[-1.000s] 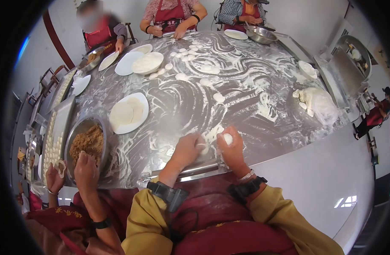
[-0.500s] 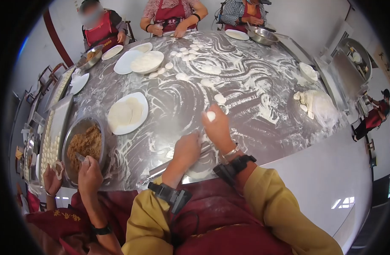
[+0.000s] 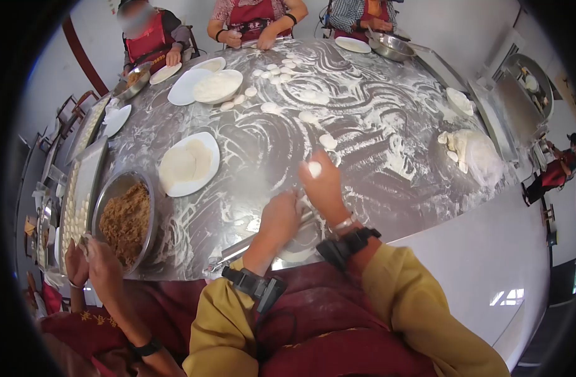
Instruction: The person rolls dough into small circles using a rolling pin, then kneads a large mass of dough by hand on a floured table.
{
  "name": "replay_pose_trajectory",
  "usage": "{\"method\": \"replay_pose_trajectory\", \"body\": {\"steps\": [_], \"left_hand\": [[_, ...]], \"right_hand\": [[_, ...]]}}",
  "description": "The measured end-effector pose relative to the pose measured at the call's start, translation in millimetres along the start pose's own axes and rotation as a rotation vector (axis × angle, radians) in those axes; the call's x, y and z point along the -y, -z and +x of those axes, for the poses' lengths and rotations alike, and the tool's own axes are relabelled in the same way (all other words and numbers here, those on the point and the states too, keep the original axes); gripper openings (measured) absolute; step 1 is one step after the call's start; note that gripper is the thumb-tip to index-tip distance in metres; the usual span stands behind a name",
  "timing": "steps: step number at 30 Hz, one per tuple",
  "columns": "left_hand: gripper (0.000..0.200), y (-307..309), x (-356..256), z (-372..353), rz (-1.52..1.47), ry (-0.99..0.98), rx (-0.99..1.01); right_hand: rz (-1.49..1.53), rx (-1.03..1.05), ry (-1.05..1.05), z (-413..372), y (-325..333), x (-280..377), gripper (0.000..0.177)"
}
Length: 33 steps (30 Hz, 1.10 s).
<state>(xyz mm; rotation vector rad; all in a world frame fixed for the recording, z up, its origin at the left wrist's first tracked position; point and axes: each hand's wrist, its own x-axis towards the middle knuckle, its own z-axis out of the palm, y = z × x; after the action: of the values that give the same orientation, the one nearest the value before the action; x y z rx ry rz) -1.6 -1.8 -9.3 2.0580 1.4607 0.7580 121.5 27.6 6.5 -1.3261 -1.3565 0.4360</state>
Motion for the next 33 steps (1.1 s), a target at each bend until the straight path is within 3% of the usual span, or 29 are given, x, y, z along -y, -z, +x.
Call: {"method": "replay_pose_trajectory", "body": {"steps": [4,6,8,12,15,16,19,20,23,27,32,33], "left_hand": [[0.015,13,5,-12,0.132,-0.075,0.173],[0.015,25,4,-20,-0.007,0.030,0.242],[0.014,25,4,-25,-0.044,0.074,0.310],[0.014,7,-11,-6,0.094,0.045,0.087],[0.015,-4,3,-1,0.048,-0.018,0.096],[0.016,7,-4,-3,0.095,0.028,0.218],[0.014,18,5,-16,0.016,0.011,0.199],[0.011,23,4,-19,-0.064,0.110,0.275],[0.011,23,-3,-22,-0.004,0.030,0.255],[0.014,3,-5,-3,-0.006,0.036,0.062],[0.016,19,9,-14,0.068,-0.094,0.215],[0.016,23,12,-15,0.020,-0.016,0.232]], "right_hand": [[0.048,0.002,-0.071,-47,36,-16,0.017],[0.126,0.004,-0.190,-70,52,-11,0.016],[0.073,0.016,-0.152,-58,45,-8,0.016],[0.029,0.006,-0.066,-5,7,3,0.018],[0.056,0.001,-0.024,-11,10,-3,0.018],[0.031,-0.002,-0.019,-22,20,-5,0.017],[0.022,-0.015,-0.042,-60,51,-1,0.017],[0.032,-0.024,-0.058,-68,56,0,0.017],[0.055,0.003,-0.141,-42,33,-7,0.017],[0.049,0.025,-0.101,-4,6,5,0.019],[0.066,-0.006,-0.094,-55,45,-6,0.018],[0.114,0.001,-0.136,-69,54,-4,0.018]]}}
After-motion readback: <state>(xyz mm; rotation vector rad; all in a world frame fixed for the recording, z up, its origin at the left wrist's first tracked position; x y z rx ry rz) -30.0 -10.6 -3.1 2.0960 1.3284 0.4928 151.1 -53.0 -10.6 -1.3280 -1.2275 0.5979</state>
